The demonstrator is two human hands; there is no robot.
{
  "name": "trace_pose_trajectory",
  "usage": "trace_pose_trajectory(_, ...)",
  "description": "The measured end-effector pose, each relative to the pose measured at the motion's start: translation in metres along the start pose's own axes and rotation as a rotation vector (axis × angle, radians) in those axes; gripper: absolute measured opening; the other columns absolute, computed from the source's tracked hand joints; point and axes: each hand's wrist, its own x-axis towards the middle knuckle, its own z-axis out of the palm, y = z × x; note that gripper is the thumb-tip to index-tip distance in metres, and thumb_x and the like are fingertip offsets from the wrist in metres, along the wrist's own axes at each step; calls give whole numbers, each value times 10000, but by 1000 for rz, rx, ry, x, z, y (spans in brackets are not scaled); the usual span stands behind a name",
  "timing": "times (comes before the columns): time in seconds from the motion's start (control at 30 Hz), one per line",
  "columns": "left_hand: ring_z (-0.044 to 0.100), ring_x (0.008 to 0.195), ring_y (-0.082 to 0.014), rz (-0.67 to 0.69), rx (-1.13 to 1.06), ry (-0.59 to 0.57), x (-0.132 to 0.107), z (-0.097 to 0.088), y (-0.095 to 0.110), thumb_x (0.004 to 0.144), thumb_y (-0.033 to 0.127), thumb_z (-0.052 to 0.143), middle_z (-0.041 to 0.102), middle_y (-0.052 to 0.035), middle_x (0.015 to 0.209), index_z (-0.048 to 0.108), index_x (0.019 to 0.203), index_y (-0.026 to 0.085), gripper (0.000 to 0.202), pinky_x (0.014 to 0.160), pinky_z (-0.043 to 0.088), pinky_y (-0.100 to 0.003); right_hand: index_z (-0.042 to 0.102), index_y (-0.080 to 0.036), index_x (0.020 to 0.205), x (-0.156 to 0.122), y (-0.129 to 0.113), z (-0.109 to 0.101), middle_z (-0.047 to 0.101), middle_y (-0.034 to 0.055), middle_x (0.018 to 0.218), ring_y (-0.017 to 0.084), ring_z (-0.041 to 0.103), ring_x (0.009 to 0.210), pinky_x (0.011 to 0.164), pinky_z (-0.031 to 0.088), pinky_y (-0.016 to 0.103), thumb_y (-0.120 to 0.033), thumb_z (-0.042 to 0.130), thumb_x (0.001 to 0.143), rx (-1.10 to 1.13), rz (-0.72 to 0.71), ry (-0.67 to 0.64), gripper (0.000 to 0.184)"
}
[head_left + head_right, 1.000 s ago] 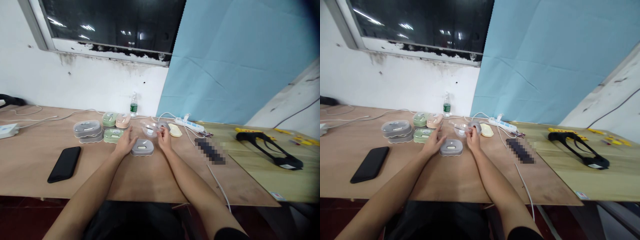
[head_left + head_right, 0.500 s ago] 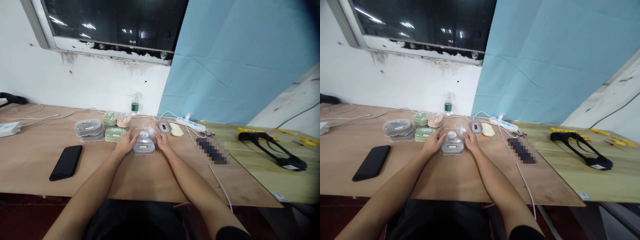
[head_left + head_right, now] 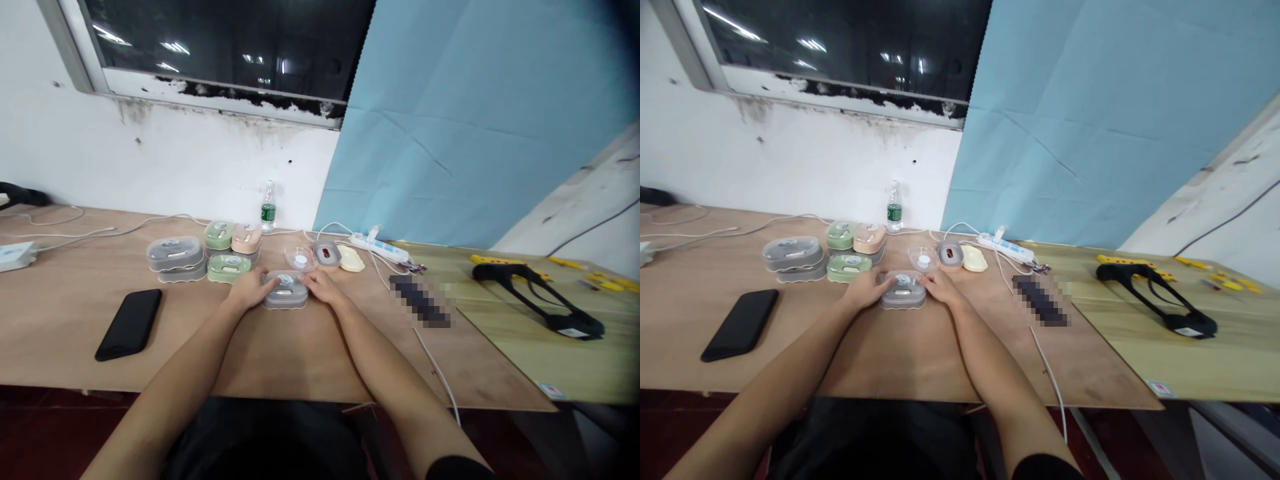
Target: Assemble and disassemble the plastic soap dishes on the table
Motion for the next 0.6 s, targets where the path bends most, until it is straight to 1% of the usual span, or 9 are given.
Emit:
trace_pose_trajectory(0.27, 626, 987, -286, 14, -13, -42, 0, 0, -2, 778, 738, 393, 664, -119, 1107, 572, 1193, 196, 706, 783, 466, -349, 450, -170, 523, 3, 6, 0, 368, -40, 505, 89, 333, 509, 479, 225, 213, -607, 448, 817, 26, 16, -81, 527)
trace_pose_trajectory(0.43, 640, 927, -285, 25, 17, -69, -2, -3, -1, 763, 757, 385, 682, -114, 1035, 589, 1164, 197, 718, 740, 466, -339, 415, -174, 508, 6, 12, 2, 322, -56, 497, 76, 294, 488, 468, 198, 215, -601, 531, 774, 21, 14, -47, 516)
trace_pose_trajectory(0.53, 646, 878, -275, 39, 45, -74, -4, -5, 0, 766, 757, 380, 688, -102, 955, 590, 1159, 201, 713, 709, 462, -327, 417, -175, 518, 6, 12, 3, 322, -60, 500, 74, 291, 487, 470, 197, 218, -592, 561, 760, 52, 8, -38, 504)
trace_pose_trajectory(0.6, 643, 869, -266, 59, 68, -60, -4, -5, 0, 784, 738, 378, 682, -95, 938, 594, 1156, 204, 686, 712, 462, -326, 411, -176, 518, 6, 12, 3, 320, -61, 500, 73, 293, 488, 472, 197, 220, -590, 569, 756, 71, 8, -32, 503)
